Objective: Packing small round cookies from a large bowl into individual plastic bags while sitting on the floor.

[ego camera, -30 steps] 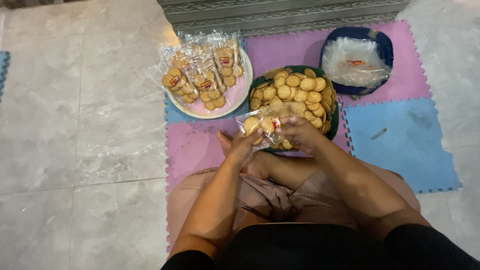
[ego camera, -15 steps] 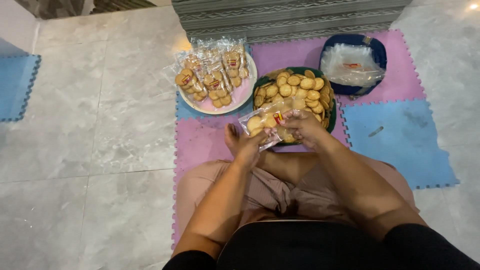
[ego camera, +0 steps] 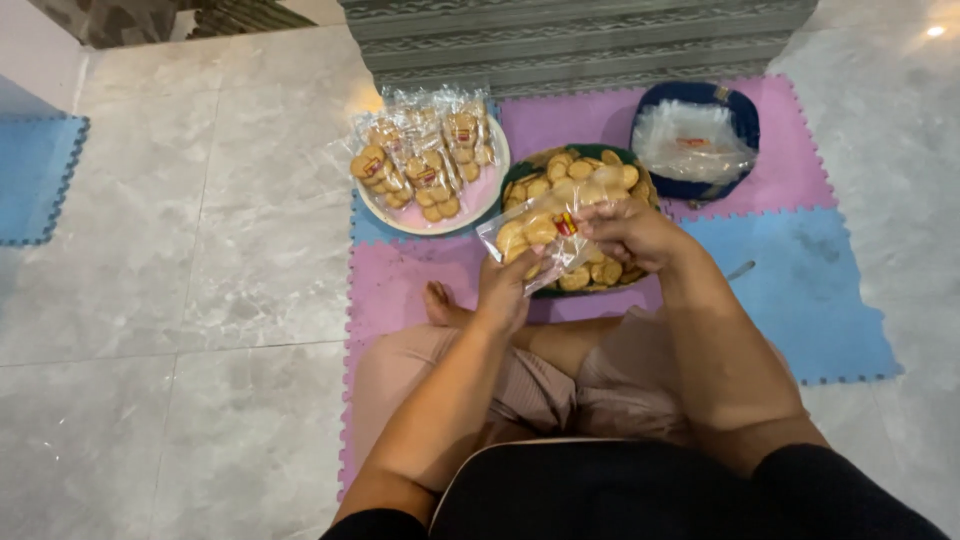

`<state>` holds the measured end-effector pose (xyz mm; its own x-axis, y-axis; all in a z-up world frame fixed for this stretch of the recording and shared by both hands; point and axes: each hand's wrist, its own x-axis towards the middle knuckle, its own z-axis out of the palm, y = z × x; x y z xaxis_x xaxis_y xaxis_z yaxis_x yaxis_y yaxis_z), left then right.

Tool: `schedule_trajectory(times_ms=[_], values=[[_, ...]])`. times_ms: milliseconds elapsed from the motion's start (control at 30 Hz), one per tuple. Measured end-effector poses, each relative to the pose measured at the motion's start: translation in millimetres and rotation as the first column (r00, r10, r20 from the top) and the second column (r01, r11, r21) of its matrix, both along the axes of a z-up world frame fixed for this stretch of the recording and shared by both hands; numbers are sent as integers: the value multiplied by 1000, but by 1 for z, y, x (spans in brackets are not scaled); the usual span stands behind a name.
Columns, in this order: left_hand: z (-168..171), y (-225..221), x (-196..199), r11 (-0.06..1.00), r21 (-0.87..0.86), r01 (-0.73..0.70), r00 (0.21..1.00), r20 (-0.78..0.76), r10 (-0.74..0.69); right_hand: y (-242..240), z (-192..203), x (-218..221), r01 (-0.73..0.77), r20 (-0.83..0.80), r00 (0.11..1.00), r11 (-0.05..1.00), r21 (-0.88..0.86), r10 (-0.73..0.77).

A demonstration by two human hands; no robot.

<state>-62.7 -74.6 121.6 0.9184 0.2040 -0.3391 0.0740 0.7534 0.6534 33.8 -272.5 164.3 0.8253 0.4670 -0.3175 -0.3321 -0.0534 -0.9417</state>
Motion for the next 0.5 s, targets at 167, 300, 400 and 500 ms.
schedule_trajectory(times_ms=[167,300,400,500], values=[[-29,12,18,1000,-2,-31,999,-39,31,-3,-13,0,-109,-41,993,994,9,109],[-33,12,26,1000,-18,10,998,-54,-11,3,-10,6,-112,-53,993,992,-57,109],[-28,11,30,1000,-2,26,998,-54,-26,4,-21,11,-64,-38,997,995,-79,62],[-27,14,38,999,-12,35,997,-65,-35,3,-11,16,-39,-41,999,996,-84,35]])
